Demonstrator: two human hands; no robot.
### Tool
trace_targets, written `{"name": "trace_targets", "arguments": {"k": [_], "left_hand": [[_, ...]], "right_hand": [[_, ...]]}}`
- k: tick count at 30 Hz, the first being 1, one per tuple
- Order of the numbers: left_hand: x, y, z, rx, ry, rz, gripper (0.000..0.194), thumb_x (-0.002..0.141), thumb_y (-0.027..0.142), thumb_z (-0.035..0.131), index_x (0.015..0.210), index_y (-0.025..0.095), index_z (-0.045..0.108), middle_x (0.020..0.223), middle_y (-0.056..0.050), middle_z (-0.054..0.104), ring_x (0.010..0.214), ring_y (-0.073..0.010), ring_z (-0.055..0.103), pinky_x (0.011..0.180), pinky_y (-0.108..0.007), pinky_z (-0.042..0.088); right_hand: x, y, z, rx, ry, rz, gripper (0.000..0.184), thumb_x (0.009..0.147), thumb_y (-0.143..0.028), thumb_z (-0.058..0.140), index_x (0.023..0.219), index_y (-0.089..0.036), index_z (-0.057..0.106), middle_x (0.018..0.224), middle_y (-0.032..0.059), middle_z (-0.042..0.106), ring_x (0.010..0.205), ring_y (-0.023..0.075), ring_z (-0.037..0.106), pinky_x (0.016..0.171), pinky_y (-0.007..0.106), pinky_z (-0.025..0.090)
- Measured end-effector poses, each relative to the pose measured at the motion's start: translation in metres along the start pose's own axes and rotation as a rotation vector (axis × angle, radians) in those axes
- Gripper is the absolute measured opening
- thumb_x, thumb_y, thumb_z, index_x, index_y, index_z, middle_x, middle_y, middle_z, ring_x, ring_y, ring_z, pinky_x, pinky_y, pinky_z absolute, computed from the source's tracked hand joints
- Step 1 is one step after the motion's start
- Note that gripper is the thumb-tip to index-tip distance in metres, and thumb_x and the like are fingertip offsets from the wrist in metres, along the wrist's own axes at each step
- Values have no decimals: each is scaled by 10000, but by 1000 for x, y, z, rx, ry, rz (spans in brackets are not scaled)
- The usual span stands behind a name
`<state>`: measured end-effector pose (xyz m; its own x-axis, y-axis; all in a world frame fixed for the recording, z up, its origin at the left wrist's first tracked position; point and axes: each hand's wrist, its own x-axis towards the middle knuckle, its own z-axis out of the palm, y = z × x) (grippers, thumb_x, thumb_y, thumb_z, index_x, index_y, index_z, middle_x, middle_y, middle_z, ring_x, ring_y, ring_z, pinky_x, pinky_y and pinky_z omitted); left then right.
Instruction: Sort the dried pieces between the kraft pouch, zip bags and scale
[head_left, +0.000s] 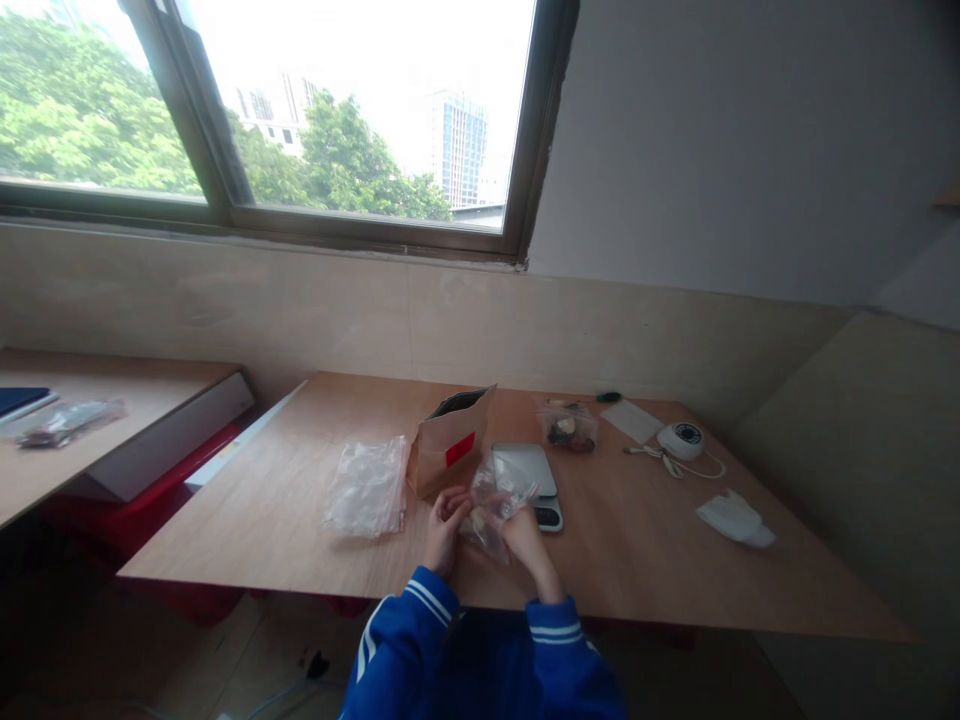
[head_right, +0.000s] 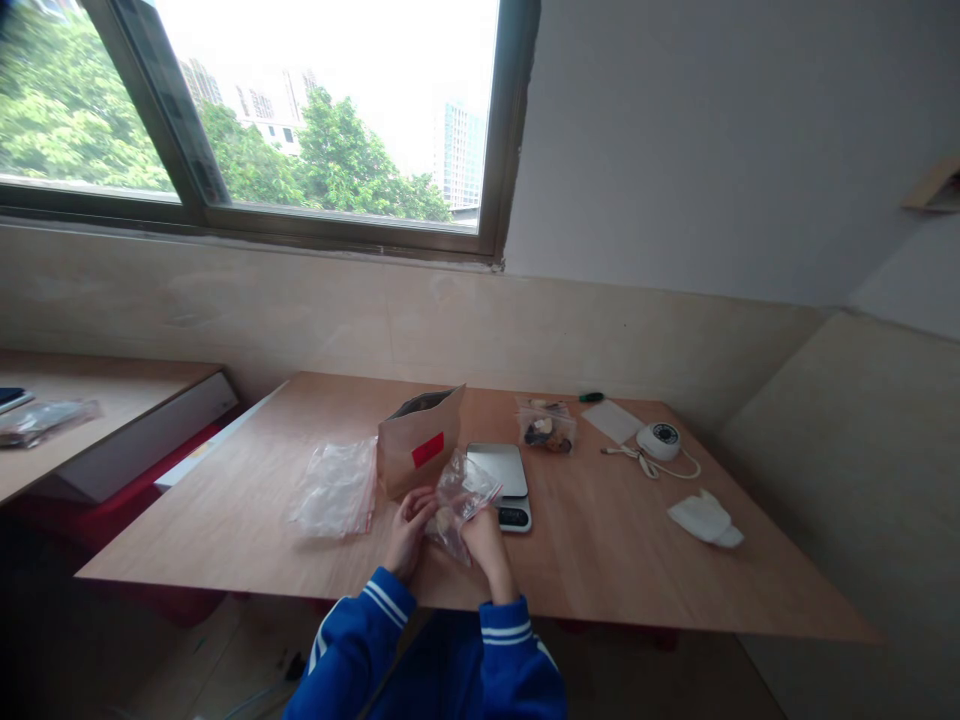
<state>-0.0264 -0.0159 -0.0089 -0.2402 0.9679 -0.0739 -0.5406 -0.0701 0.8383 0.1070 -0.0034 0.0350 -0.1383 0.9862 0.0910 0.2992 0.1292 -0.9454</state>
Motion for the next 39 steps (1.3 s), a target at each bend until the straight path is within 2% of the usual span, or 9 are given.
{"name": "trace_targets", "arguments": {"k": [3,10,13,16,21,25,28,32,39], "left_hand": [[2,-5,-3,30,-12,-3,295,642,288,759,868,152,625,799,-32,679,776,-141,622,726,-248,453],[2,-9,-5,40,15,-13,307,648,330,749,855,149,611,742,-19,655,675,-127,594,614,-229,427],[2,-8,-4,27,36,-14,318,628,325,760,846,148,610,721,-3,636,632,-106,565,568,-209,396],[2,-8,-3,3,33,-19,317,624,321,759,846,152,609,714,6,627,627,-105,564,571,-212,395],[1,-6,-3,-7,-8,-45,299,638,329,745,839,159,603,733,-2,638,642,-120,579,587,-227,406],[-1,-5,-1,0,-11,-29,286,633,325,746,819,160,603,700,3,628,620,-118,570,569,-223,392],[-1,-4,0,-7,-7,-32,285,625,318,750,813,162,603,701,4,621,610,-117,567,561,-222,392],[-1,-3,1,13,5,-36,294,610,328,757,801,161,609,700,-4,622,613,-126,574,561,-228,402],[0,-4,0,-12,-9,-38,285,616,317,748,806,160,606,701,-6,630,601,-124,577,568,-237,417]], "right_hand": [[1,0,-2,67,33,36,184,682,-338,669,768,-176,655,779,60,704,746,229,654,733,343,504],[0,-8,-35,228,222,43,274,641,-406,704,766,-182,608,766,68,684,753,239,647,654,335,518],[2,-26,-58,199,378,-7,310,681,-448,678,820,-180,607,800,69,665,759,225,634,653,332,520],[11,-59,-70,186,466,-145,303,731,-439,650,882,-181,596,867,70,655,808,210,630,731,342,521],[49,-127,-57,188,371,-472,205,810,-372,604,910,-193,587,914,58,655,866,180,626,798,317,507],[86,-154,-34,181,203,-617,172,838,-368,569,888,-205,587,920,46,668,887,171,631,819,300,500],[98,-155,-23,93,128,-627,159,855,-352,539,899,-209,594,925,38,672,883,168,633,821,292,489],[93,-146,-22,-113,104,-581,159,870,-320,513,938,-220,617,931,35,680,901,185,624,840,313,469],[85,-126,-29,-240,249,-647,210,876,-241,487,1016,-217,642,1101,73,628,1093,208,535,996,389,377]]}}
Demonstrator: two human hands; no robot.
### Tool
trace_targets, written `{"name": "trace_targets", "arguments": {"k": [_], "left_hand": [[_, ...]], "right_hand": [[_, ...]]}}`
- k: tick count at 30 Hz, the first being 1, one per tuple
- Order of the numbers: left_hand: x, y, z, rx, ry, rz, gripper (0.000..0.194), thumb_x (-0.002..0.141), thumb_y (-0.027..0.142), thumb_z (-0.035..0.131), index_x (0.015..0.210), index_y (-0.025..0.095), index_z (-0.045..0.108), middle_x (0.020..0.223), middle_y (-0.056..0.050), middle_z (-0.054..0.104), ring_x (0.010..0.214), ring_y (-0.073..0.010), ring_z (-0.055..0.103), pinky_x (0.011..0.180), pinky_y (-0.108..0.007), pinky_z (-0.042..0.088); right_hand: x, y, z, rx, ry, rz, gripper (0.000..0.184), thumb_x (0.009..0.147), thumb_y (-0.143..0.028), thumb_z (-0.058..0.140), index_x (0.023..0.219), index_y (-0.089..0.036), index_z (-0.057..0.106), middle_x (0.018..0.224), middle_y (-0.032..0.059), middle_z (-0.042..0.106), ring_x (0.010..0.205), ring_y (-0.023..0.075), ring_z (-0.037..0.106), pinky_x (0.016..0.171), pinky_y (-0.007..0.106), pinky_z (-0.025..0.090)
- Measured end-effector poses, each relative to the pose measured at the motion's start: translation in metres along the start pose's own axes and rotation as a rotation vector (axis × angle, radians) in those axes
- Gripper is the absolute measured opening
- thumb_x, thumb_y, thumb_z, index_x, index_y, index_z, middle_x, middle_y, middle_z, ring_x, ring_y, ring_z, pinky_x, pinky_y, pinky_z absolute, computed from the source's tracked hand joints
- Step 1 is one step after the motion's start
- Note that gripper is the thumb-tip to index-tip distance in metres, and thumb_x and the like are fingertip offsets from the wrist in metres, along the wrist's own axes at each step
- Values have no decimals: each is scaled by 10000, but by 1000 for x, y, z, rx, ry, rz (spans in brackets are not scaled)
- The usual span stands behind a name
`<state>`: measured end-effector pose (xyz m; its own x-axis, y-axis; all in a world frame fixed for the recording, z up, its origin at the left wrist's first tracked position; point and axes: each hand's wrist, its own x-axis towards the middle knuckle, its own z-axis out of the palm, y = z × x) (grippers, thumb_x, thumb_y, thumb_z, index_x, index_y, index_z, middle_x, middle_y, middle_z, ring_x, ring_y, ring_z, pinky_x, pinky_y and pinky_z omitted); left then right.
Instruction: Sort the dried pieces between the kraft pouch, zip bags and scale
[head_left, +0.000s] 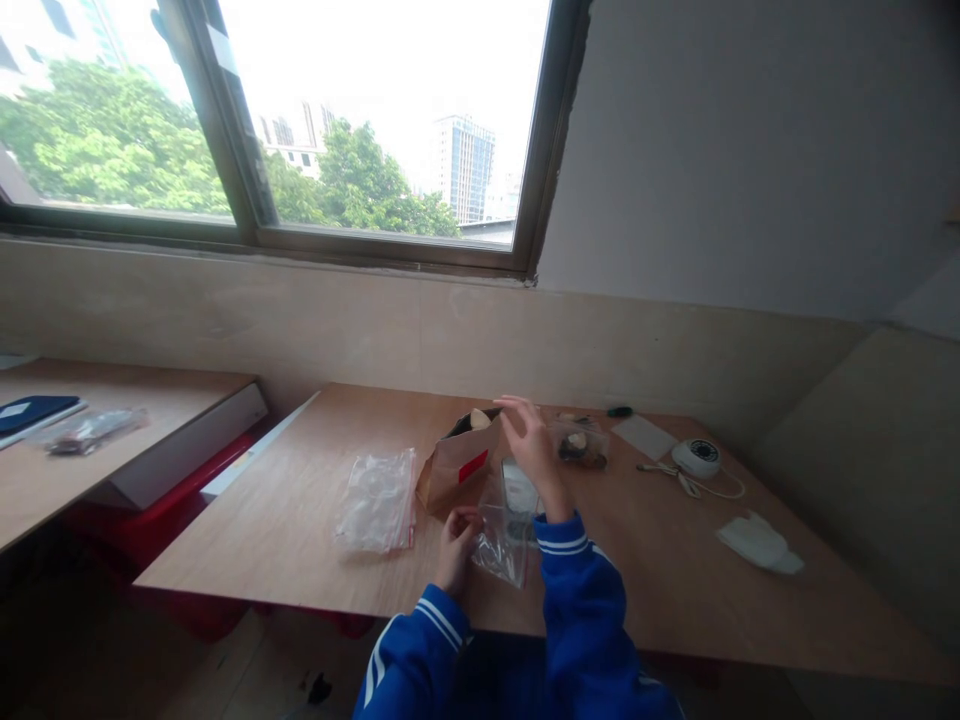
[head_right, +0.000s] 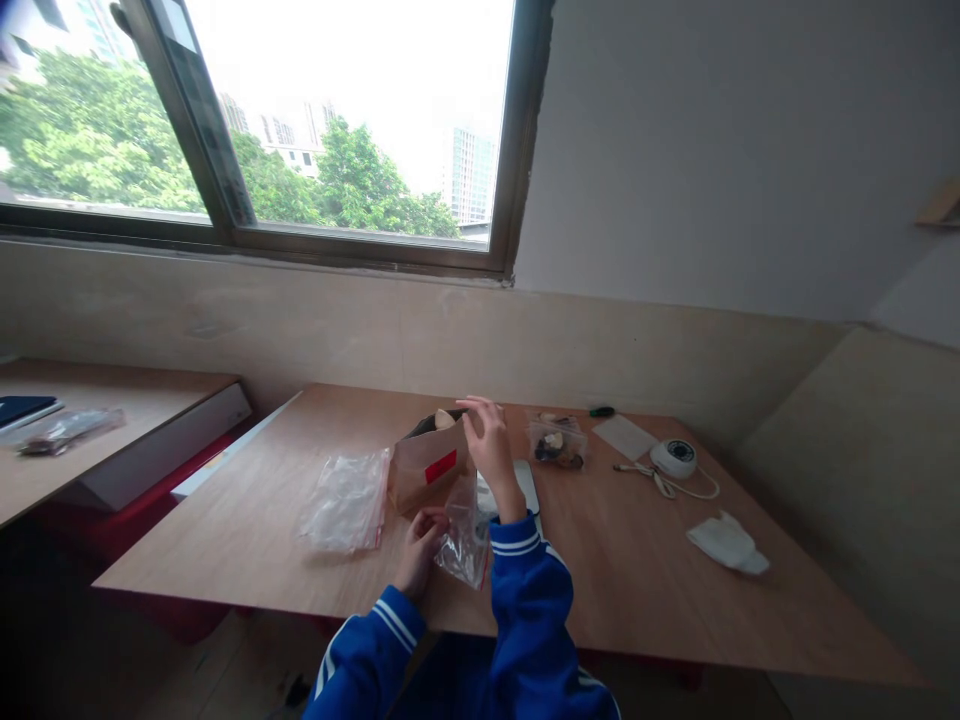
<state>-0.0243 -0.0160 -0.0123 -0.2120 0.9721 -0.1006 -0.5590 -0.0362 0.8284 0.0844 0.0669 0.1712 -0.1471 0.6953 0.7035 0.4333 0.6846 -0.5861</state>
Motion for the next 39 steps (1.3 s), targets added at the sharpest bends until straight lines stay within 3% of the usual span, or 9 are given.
{"name": "trace_targets", "arguments": {"k": [10,14,17,20,24,28,32,35,39], "left_hand": [[1,1,0,22,-3,6,307,610,346,752,799,155,603,694,-12,627,602,-127,569,552,-228,400],[-1,2,1,17,-23,8,289,627,341,749,795,157,602,694,-2,626,597,-113,559,547,-217,393],[-1,3,1,17,-18,0,287,634,323,755,817,166,601,724,3,638,617,-103,564,550,-201,395],[-1,6,1,25,-22,32,274,630,298,765,797,163,595,747,-3,650,662,-104,578,592,-199,416],[-8,11,3,29,-68,35,239,661,303,744,788,168,593,740,-5,654,671,-115,588,606,-206,429],[-22,16,6,96,-101,-26,301,717,386,685,921,174,624,884,-49,672,744,-147,610,632,-229,449],[-30,16,13,233,-97,-142,416,734,529,611,971,187,608,823,-37,641,595,-115,565,515,-216,400],[-30,20,17,347,-109,-31,388,699,528,643,827,165,595,727,-6,588,572,-95,515,521,-207,385],[-32,42,13,560,-120,145,339,777,497,568,806,159,581,672,16,525,568,-91,453,536,-206,378]], "right_hand": [[-38,21,-3,45,3,106,232,890,-303,448,984,-221,643,1053,71,632,1049,211,546,950,388,397],[-96,51,-9,-11,113,334,286,859,-409,471,983,-199,621,1029,101,630,1018,248,552,947,442,386],[-140,62,-8,-57,201,550,492,723,-513,623,1069,-168,573,1117,153,604,1100,309,523,982,485,356],[-163,58,-5,148,155,754,605,655,-548,683,1104,-167,545,1075,148,639,1034,298,589,902,431,456],[-159,44,-7,477,-18,803,452,685,-553,671,921,-170,624,886,104,697,843,264,661,755,370,531],[-150,38,-19,512,17,775,414,663,-551,699,809,-169,639,733,74,688,733,255,665,656,346,534],[-151,34,-26,519,-19,781,400,658,-537,712,804,-169,655,762,78,702,759,254,673,641,325,530],[-152,28,-26,506,-32,804,434,607,-557,736,771,-164,655,770,79,703,710,240,668,533,284,509],[-152,30,-22,492,-135,867,492,605,-606,706,793,-156,645,695,56,688,395,129,523,331,231,361]]}}
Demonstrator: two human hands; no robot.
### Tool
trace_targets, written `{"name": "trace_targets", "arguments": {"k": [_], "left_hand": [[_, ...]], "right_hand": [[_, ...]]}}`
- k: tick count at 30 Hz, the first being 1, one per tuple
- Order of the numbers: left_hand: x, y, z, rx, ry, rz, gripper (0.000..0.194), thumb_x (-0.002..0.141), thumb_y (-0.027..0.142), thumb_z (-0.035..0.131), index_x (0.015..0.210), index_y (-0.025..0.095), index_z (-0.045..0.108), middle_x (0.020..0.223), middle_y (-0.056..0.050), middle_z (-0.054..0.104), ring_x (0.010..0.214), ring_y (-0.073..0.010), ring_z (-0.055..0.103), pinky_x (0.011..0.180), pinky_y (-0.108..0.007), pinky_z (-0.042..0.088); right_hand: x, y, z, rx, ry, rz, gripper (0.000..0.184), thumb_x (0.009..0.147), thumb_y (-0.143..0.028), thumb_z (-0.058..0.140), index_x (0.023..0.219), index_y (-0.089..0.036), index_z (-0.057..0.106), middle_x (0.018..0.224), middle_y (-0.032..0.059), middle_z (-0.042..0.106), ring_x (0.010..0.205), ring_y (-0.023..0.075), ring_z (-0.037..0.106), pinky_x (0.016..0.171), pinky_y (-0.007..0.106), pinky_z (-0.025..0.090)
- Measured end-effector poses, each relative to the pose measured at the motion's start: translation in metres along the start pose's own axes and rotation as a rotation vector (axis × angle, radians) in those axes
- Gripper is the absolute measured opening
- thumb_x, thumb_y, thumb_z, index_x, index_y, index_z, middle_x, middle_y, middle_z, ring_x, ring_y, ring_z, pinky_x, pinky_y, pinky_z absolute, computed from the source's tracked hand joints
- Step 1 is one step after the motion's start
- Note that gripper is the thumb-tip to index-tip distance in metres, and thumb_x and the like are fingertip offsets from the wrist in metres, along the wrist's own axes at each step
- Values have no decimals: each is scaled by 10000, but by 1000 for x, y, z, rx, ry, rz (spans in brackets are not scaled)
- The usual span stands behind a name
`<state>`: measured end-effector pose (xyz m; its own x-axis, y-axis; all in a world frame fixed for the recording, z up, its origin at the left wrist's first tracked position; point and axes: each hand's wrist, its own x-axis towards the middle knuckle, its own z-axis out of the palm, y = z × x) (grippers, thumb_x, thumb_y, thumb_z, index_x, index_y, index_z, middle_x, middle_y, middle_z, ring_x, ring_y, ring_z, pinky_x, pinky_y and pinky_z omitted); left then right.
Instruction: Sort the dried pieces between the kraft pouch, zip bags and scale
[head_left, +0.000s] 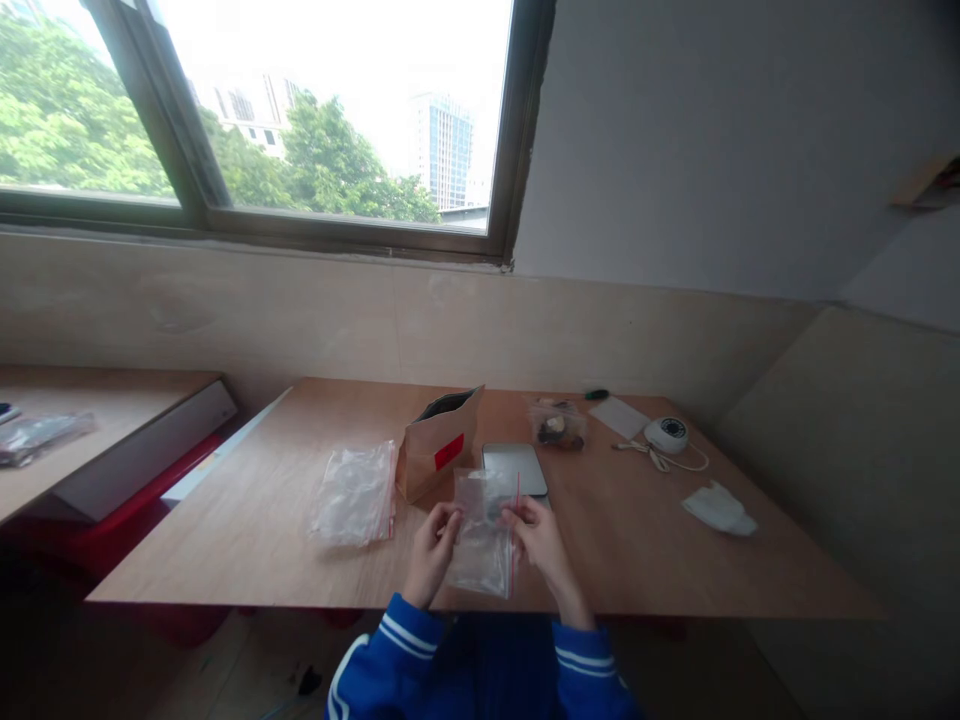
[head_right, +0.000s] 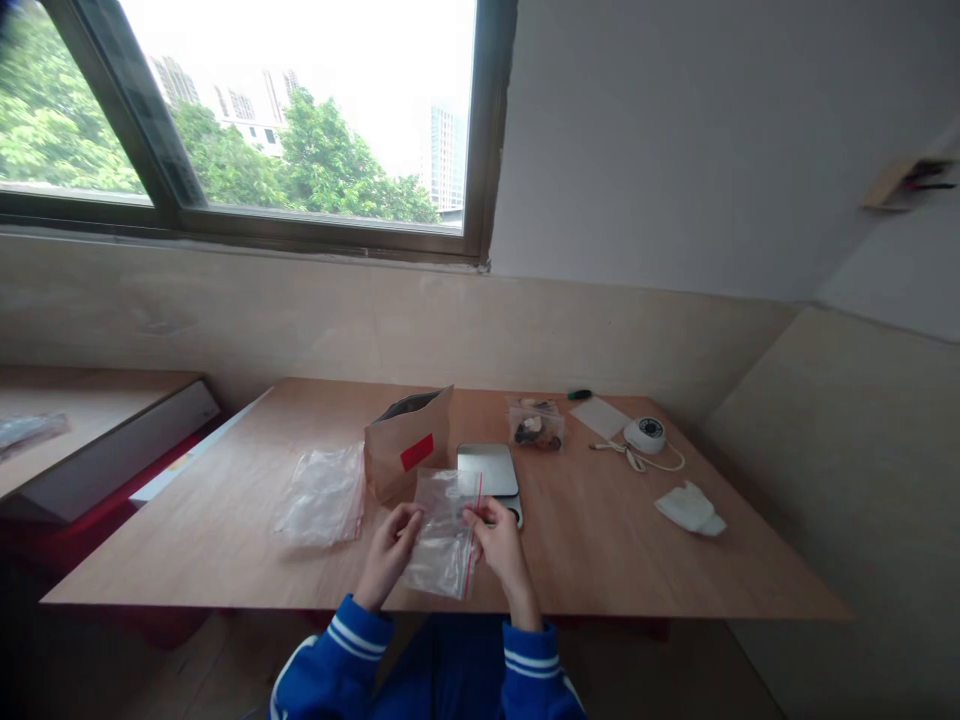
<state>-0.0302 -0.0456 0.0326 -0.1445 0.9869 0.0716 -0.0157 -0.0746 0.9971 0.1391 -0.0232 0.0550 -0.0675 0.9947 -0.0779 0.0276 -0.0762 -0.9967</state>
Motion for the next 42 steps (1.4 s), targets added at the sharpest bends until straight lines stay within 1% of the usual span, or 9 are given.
{"name": "trace_targets", "arguments": {"k": [3,6,11,18,24,28,31,35,42], "left_hand": [[-4,16,-30,131,25,24,354,791,507,534,871,167,595,691,6,531,591,-112,470,543,-220,389],[-7,26,-75,252,183,20,416,760,553,530,898,169,608,662,9,518,610,-138,493,554,-241,400],[1,25,-146,466,481,-41,528,711,612,495,960,166,627,641,5,521,660,-184,533,581,-272,410],[28,12,-170,565,567,-214,662,666,633,465,1097,141,566,793,-77,632,733,-254,602,643,-367,467],[26,9,-161,588,543,-28,815,627,649,482,1201,72,472,1128,-196,557,970,-325,576,834,-501,470],[14,28,-143,760,709,158,708,731,573,402,1193,44,496,1197,-219,518,1174,-369,440,1025,-564,301],[4,46,-118,658,727,189,582,772,510,439,1201,122,500,1209,-164,528,1154,-336,466,982,-535,370],[-7,65,-69,365,352,172,411,810,486,465,1062,178,569,1120,-106,598,1056,-263,559,928,-431,446],[-26,79,-5,16,-81,-34,390,784,474,561,1047,187,592,1134,-84,613,1056,-227,569,881,-330,464]], "right_hand": [[22,10,-15,-69,11,-66,489,724,-618,581,866,-156,654,734,71,698,456,144,565,409,251,425],[69,20,-46,-342,281,-250,482,829,-559,426,955,-144,637,913,127,695,766,223,647,618,317,503],[153,24,-82,-681,515,-309,510,732,-387,564,1126,-63,561,1225,246,524,1195,364,419,972,490,314],[187,37,-80,-1160,563,-184,552,719,-238,615,1247,-114,510,1301,230,457,1140,364,450,913,443,346],[174,32,-100,-912,609,-283,352,730,-163,518,1065,-123,616,1042,166,630,986,278,569,864,377,399],[148,6,-107,-634,688,-307,372,761,-326,520,1047,-100,598,957,159,664,869,261,612,782,372,451],[112,-18,-95,-314,663,-343,428,769,-466,513,1004,-117,593,888,126,679,777,230,630,694,335,485],[55,-48,-59,69,372,-280,449,738,-512,591,1012,-156,606,967,95,692,846,235,646,690,307,502],[-6,-63,5,110,59,-197,360,810,-477,539,1010,-185,605,950,54,695,850,217,645,737,293,504]]}}
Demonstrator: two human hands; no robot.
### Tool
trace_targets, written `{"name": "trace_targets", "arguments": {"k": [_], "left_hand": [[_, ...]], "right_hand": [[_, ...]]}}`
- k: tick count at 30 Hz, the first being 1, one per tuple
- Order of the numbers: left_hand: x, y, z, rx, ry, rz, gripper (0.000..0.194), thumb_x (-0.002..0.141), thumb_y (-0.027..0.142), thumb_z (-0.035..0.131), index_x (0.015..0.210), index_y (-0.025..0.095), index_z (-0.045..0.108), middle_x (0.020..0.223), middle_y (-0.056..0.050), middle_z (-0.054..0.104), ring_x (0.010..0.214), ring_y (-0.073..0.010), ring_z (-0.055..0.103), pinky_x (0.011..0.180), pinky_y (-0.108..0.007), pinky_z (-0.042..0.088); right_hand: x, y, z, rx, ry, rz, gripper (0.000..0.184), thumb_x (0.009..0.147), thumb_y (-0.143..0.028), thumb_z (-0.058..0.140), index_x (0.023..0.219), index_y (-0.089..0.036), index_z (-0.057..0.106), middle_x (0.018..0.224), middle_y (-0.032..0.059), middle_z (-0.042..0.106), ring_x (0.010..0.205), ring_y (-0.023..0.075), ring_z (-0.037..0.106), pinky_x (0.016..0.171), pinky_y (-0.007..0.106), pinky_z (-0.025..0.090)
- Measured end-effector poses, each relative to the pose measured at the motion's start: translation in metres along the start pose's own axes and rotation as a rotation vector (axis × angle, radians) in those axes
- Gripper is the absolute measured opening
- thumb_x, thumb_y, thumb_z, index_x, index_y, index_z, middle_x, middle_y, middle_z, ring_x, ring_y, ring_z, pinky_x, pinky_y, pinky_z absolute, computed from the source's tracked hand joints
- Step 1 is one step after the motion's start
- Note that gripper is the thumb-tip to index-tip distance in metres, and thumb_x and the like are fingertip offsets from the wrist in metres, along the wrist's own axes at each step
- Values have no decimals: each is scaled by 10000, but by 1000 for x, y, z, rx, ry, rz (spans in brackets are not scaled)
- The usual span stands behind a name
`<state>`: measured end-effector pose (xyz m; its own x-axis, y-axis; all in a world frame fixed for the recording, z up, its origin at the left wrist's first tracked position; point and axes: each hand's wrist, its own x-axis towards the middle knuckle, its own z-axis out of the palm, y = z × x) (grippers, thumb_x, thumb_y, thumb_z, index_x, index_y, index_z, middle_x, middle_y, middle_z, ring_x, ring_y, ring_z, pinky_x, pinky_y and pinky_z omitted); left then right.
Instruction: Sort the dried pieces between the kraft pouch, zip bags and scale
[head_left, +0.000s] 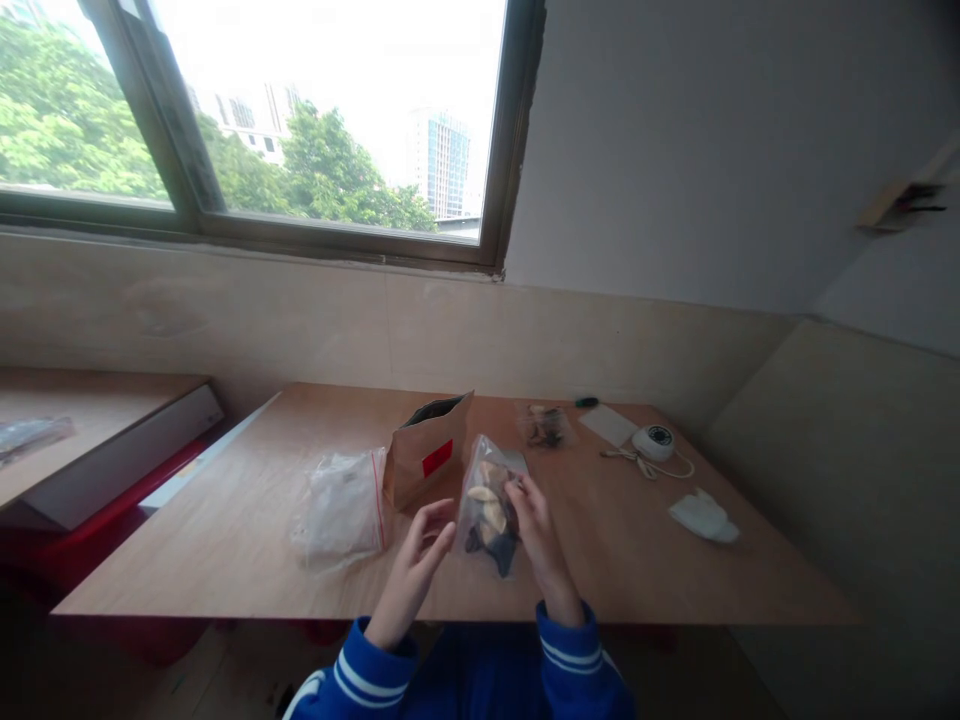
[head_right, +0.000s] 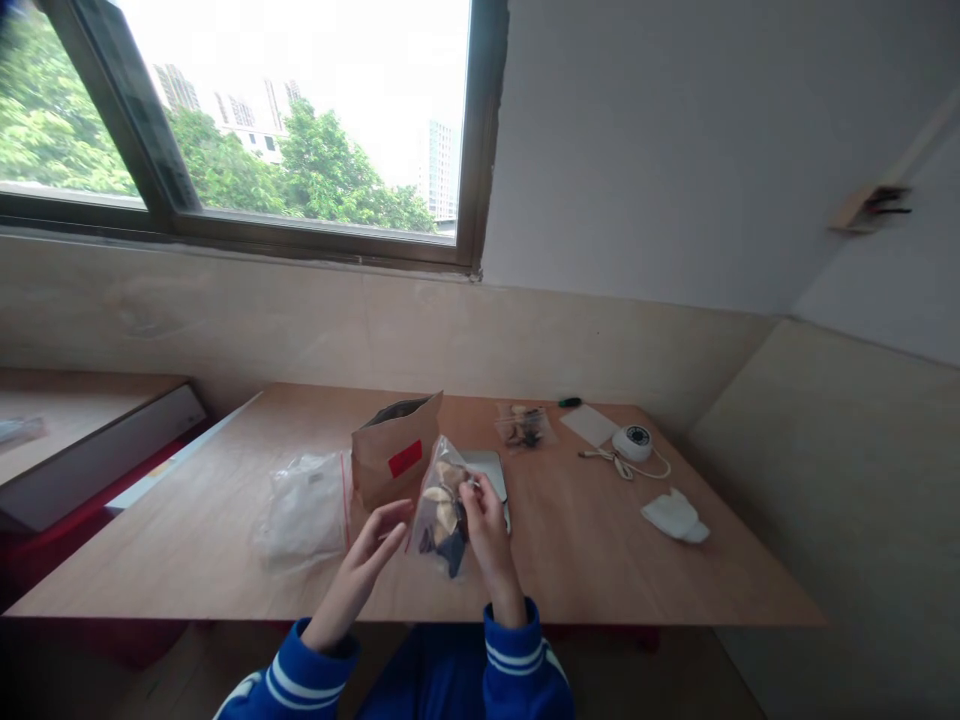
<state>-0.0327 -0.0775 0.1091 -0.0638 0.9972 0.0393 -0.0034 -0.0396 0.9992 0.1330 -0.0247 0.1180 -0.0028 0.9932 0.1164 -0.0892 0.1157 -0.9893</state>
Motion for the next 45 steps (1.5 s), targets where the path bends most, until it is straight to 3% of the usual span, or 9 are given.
{"name": "trace_targets", "arguments": {"k": [4,8,12,16,18,21,25,34,45], "left_hand": [[0,-10,-1,-101,-25,-47,399,713,467,651,961,163,582,801,-25,613,695,-150,574,620,-270,468],[2,-20,-7,-184,-48,-152,468,674,483,686,991,159,568,834,-12,593,576,-86,509,486,-212,375],[0,-19,-8,-271,-127,-136,356,714,478,659,775,153,531,608,56,497,454,-35,375,444,-187,295],[-3,-11,-5,-319,-124,-122,362,704,451,683,709,177,445,559,71,483,453,-49,416,459,-188,343],[-3,-11,-2,-310,-125,-121,370,704,452,682,702,182,429,546,66,496,455,-65,451,465,-200,374],[-1,-16,2,-301,-85,-90,375,706,461,675,695,187,419,517,63,498,442,-83,474,455,-214,392],[3,-26,6,-298,-42,-72,369,702,490,663,738,176,472,561,44,528,493,-101,528,475,-218,417],[8,-46,6,-186,0,-87,414,760,572,552,788,160,528,666,10,558,585,-137,571,545,-259,484],[7,-55,0,-28,24,-29,383,781,542,542,720,164,521,631,16,505,597,-130,520,541,-228,434]], "right_hand": [[-9,2,10,-16,-52,24,343,819,-461,525,996,-182,616,978,66,687,918,233,634,795,310,498],[-9,-2,12,2,-105,64,346,809,-452,528,1009,-180,605,969,66,683,920,238,633,789,322,502],[-6,0,14,-58,-116,20,332,833,-435,493,1023,-183,592,1006,73,669,927,229,627,796,333,500],[-9,11,22,-272,133,-147,298,832,-378,497,1054,-187,553,1103,102,610,1020,224,576,833,350,489],[-14,13,29,-349,161,-194,257,830,-344,503,1029,-190,556,1079,103,604,1000,220,572,804,344,496],[-25,11,42,-383,34,-198,173,837,-300,501,942,-196,590,948,75,628,874,197,600,754,316,505],[-32,16,49,-319,-126,-98,136,827,-285,516,874,-198,610,843,43,648,737,173,626,674,282,520],[-28,29,42,-268,-162,-14,161,763,-319,606,836,-181,647,815,51,684,705,187,655,648,291,542],[-32,33,44,-331,-156,19,196,793,-359,565,775,-183,649,722,67,712,640,217,683,585,301,539]]}}
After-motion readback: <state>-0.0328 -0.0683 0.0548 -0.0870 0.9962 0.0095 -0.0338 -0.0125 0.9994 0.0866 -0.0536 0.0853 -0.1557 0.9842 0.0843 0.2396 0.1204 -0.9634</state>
